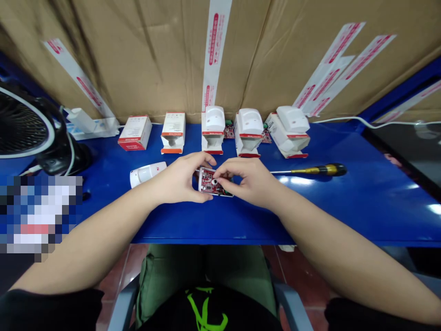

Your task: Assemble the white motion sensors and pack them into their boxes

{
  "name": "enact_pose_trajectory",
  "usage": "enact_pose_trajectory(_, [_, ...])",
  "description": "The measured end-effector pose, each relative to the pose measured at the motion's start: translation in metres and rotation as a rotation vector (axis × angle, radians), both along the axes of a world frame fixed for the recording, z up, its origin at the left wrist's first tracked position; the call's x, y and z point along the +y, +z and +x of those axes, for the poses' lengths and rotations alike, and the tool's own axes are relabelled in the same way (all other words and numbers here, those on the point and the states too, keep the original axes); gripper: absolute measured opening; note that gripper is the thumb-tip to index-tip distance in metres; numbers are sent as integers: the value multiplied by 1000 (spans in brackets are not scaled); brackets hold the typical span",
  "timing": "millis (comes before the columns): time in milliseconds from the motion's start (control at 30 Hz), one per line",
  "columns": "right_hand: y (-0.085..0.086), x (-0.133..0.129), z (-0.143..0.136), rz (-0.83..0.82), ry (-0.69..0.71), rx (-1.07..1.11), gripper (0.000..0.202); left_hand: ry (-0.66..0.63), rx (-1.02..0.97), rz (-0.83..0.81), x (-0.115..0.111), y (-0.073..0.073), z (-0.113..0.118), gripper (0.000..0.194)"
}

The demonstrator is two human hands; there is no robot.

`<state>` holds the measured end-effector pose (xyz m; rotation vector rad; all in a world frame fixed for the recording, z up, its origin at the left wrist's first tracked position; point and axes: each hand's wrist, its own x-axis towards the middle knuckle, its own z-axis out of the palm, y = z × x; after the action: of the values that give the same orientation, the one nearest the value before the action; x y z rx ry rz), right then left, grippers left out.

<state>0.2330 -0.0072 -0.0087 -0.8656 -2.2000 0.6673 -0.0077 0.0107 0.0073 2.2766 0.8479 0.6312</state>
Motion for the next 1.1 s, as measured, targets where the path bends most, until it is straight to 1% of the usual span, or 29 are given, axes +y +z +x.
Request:
enact_pose_trajectory(167, [3, -1, 1, 63, 11, -83, 16, 51, -46, -41, -2, -4, 2, 49])
enact_pose_trajectory(267, [3, -2, 1, 72, 9, -115, 15, 61, -94, -132, -3, -6, 2, 50])
enact_pose_trajectory(433, [-5, 1, 1, 143, 85, -135, 13, 118, -131, -338, -2, -7, 0, 51])
enact_pose_trajectory(500, [-9, 3, 0, 181, 103, -138, 13, 121, -129, -435, -1, -6, 0, 53])
enact_pose_trajectory(567, [-11, 3, 0, 201, 112, -149, 15, 126, -145, -576, 0, -5, 1, 53])
enact_pose_trajectory(667, [-11, 4, -1, 197, 120, -170, 18, 173, -191, -802, 3, -7, 2, 45])
enact_pose_trajectory(733, [-9, 3, -1, 192, 129, -186, 17, 184, -190, -876, 4, -9, 2, 46])
enact_pose_trajectory(833, [-9, 3, -2, 177, 151, -196, 15, 165, -170, -889, 6, -12, 1, 51])
enact_pose_trajectory(1100, [-10, 0, -3, 160, 155, -121, 20, 115, -185, -879, 6, -13, 2, 41])
